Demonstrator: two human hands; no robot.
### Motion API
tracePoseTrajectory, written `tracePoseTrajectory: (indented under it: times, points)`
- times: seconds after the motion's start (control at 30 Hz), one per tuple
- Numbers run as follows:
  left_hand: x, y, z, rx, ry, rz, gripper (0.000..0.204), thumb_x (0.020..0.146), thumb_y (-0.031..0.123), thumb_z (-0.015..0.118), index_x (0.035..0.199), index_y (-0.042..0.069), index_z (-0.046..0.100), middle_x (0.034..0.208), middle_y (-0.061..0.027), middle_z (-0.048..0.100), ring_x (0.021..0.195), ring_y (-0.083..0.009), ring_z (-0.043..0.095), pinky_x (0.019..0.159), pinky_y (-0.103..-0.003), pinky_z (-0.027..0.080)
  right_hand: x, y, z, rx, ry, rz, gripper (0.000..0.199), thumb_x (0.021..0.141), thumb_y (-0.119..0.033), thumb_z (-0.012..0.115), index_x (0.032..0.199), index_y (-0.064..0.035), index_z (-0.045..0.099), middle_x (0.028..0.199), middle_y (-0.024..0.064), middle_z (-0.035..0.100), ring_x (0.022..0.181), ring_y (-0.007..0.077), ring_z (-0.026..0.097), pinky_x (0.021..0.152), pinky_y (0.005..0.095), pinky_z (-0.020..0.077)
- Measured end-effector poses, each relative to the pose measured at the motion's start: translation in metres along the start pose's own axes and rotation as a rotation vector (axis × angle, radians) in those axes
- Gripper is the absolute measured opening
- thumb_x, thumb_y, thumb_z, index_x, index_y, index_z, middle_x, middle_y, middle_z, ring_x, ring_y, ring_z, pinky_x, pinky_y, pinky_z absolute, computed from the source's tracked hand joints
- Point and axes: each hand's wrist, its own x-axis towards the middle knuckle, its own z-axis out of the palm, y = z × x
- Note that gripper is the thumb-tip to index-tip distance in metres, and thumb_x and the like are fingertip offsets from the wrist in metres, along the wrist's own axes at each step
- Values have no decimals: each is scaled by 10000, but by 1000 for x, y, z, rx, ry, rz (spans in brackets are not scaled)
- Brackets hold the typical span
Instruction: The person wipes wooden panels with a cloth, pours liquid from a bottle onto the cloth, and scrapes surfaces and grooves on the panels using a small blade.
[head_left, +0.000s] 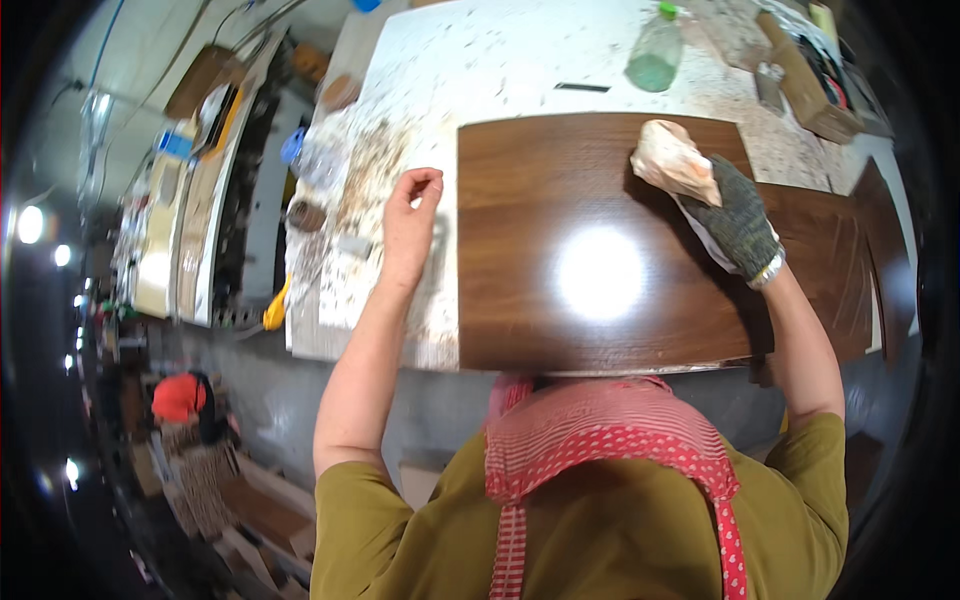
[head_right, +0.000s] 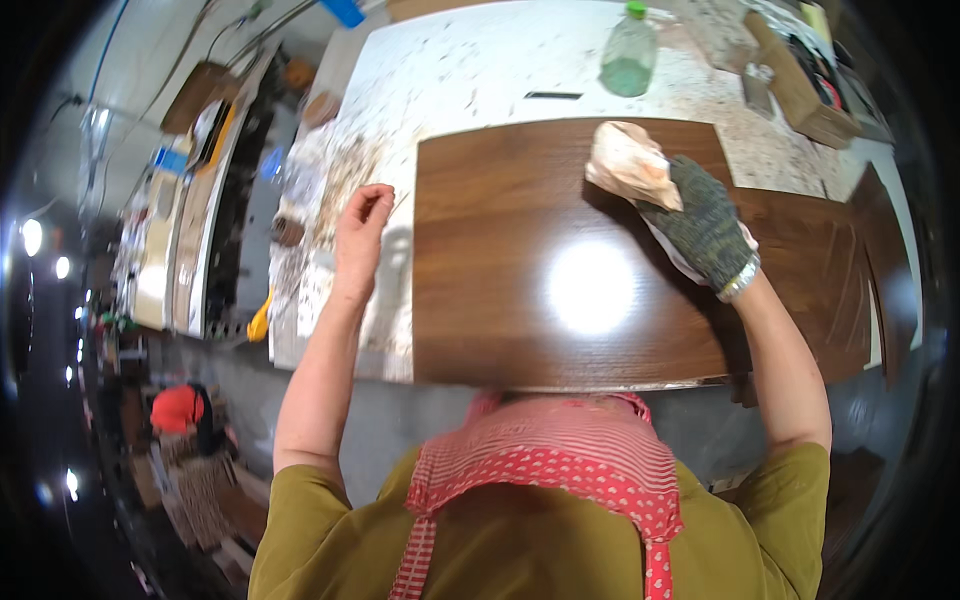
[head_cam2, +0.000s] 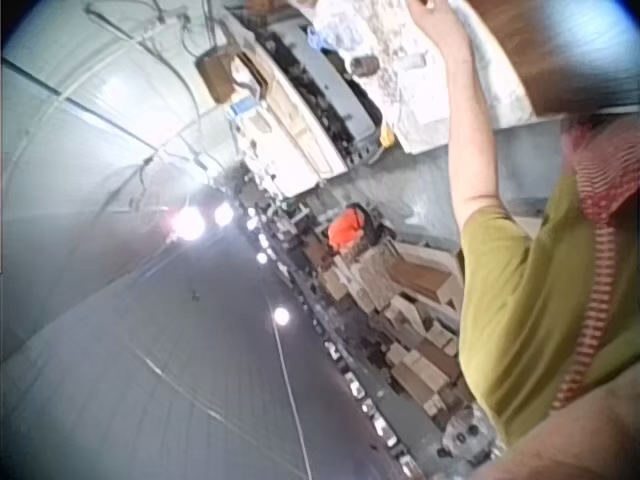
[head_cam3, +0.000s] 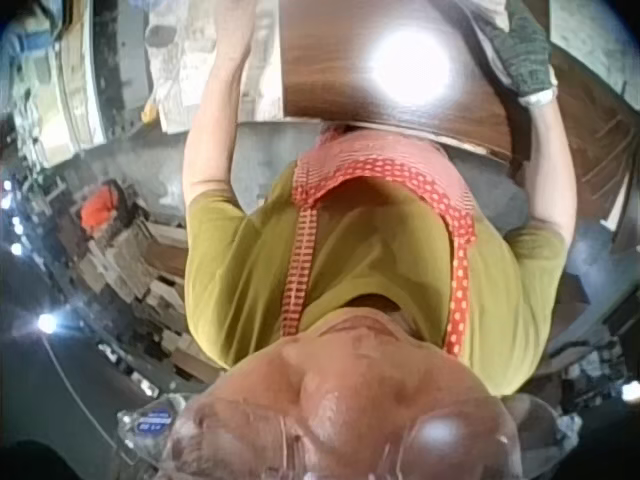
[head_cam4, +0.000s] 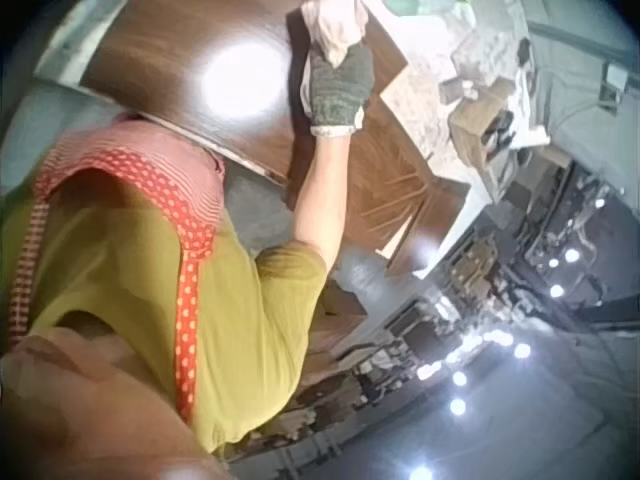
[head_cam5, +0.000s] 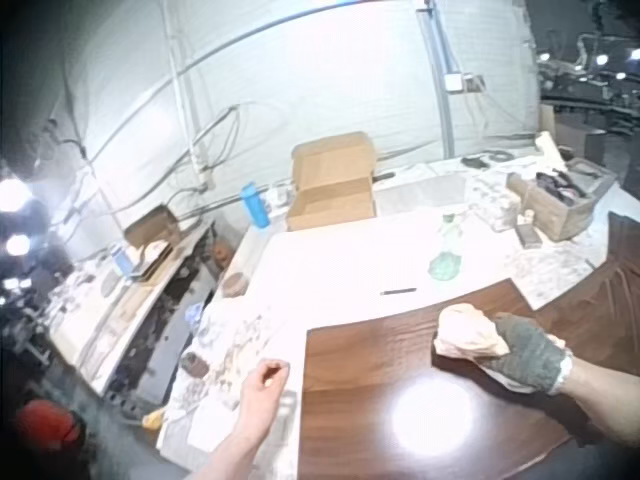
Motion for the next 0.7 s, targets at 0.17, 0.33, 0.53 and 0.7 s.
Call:
tracePoseTrajectory:
  times: [0.17, 0.33, 0.53, 0.7]
  points:
    - [103, 48, 82, 432, -251, 575, 103, 803, 128, 612, 828, 29, 627, 827, -114, 621, 780, -266, 595, 701, -344, 462, -46, 25, -58, 417, 232, 532, 391, 824, -253, 649, 1098, 17, 576, 963, 153, 651, 875, 256, 616, 791, 330, 468]
    - [202, 24, 186, 806, -539, 412, 141, 798, 189, 623, 899, 108, 678, 913, -103, 633, 868, -277, 596, 768, -385, 482, -94, 6, -46, -66, 209, 427, 394, 754, -189, 720, 1048, 8, 547, 893, 170, 612, 825, 298, 608, 736, 355, 471]
    - [228, -13, 233, 998, -594, 456, 197, 743, 208, 695, 914, 113, 681, 1024, -113, 595, 962, -281, 569, 828, -377, 483, -88, 1, -42, 255, 289, 643, 378, 707, -154, 752, 978, -15, 528, 869, 167, 594, 809, 340, 597, 706, 355, 475]
    - [231, -25, 236, 897, -575, 383, 184, 718, 164, 709, 872, 72, 668, 965, -127, 594, 916, -288, 580, 791, -377, 477, -90, -3, -46, 118, 229, 584, 376, 707, -154, 749, 981, -15, 531, 891, 172, 591, 830, 341, 602, 701, 371, 476]
